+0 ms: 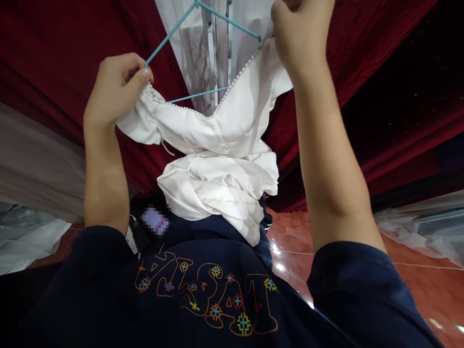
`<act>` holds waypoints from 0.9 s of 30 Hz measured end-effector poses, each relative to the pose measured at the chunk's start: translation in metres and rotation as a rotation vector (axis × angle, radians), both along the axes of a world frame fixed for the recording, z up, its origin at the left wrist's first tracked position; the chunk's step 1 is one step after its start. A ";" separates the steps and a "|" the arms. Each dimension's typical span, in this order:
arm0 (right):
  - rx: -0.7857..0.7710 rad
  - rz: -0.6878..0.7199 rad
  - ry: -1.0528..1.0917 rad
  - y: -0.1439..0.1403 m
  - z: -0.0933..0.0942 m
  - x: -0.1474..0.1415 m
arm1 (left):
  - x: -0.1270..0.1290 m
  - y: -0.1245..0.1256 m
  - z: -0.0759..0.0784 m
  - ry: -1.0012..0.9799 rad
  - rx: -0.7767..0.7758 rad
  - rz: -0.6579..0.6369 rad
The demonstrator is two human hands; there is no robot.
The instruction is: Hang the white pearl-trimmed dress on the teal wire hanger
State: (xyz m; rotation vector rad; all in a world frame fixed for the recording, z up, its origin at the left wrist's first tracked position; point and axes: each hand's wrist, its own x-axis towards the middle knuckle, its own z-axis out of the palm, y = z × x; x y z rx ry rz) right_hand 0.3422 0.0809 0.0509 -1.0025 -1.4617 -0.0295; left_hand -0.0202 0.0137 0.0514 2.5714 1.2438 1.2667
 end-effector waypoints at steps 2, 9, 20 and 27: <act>0.002 -0.014 -0.184 -0.026 -0.007 -0.012 | 0.003 0.004 -0.004 -0.039 0.027 0.012; -0.224 -0.272 -0.527 -0.074 -0.051 -0.017 | -0.005 0.016 -0.014 -0.066 0.203 0.082; 0.020 0.013 -0.589 -0.093 -0.053 -0.066 | -0.019 0.026 -0.023 -0.082 0.095 0.046; -0.224 0.055 -0.527 -0.075 -0.068 -0.087 | -0.067 0.073 -0.035 0.105 0.207 0.440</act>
